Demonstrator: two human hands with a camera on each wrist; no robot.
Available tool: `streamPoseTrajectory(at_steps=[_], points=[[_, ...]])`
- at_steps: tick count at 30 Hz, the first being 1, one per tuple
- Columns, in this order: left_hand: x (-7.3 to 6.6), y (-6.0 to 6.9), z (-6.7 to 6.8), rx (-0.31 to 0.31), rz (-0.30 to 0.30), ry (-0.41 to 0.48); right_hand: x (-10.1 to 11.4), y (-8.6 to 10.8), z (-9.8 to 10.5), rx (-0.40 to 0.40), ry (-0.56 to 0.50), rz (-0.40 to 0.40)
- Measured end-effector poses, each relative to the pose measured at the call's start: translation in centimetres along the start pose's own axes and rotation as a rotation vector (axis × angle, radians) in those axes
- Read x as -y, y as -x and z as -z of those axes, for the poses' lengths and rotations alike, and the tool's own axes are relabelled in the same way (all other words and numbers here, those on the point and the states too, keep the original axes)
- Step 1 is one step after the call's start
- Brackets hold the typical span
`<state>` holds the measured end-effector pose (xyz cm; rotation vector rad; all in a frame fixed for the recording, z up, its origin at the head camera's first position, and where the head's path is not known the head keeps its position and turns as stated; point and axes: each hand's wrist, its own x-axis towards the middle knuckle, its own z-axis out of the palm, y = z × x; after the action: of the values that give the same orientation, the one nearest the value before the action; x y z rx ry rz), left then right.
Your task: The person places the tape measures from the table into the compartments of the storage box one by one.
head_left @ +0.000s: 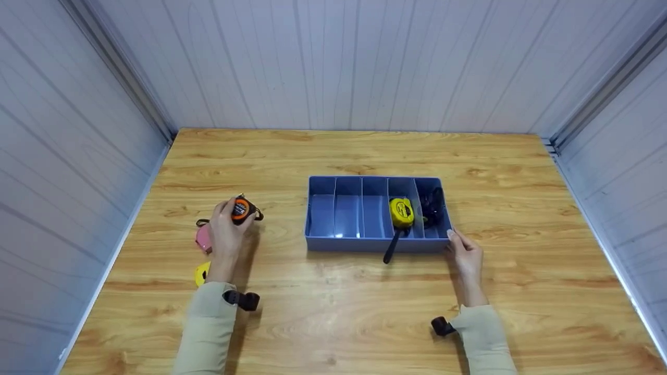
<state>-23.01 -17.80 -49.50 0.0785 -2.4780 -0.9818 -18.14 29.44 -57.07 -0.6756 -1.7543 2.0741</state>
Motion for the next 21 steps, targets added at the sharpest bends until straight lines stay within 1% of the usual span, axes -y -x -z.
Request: streamPoseTrajectory(at_steps=[2, 5, 7, 8, 12, 15, 17, 19, 21], points=[[-0.3, 0.2, 0.0, -0.007, -0.006, 0.008, 0.2, 0.2, 0.0, 0.008, -0.009, 0.005], [-0.9, 0.4, 0.1, -0.010, 0.003, 0.027, 1.2, 0.9, -0.2, 0.031, 0.012, 0.015], [-1.3, 0.6, 0.1, -0.015, -0.001, 0.037, 2.1, 1.5, -0.4, 0.053, 0.007, 0.001], [-1.5, 0.7, 0.0, -0.016, -0.004, 0.043, 2.4, 1.7, -0.5, 0.050, 0.004, -0.011], [-2.0, 1.0, -0.1, -0.029, -0.039, 0.056, 2.2, 1.5, -0.6, 0.041, -0.008, -0.044], [-2.4, 1.3, 0.0, -0.027, -0.049, 0.075, 1.9, 1.5, -0.5, 0.040, 0.017, -0.037], [-2.7, 1.5, 0.0, -0.022, -0.050, 0.089, 2.5, 2.0, -0.6, 0.056, 0.040, -0.030], [-3.0, 1.7, 0.1, -0.018, -0.044, 0.100, 2.6, 2.0, -0.6, 0.055, 0.029, -0.035], [-3.3, 1.9, 0.1, -0.013, -0.039, 0.105, 2.5, 2.0, -0.6, 0.054, -0.010, -0.045]])
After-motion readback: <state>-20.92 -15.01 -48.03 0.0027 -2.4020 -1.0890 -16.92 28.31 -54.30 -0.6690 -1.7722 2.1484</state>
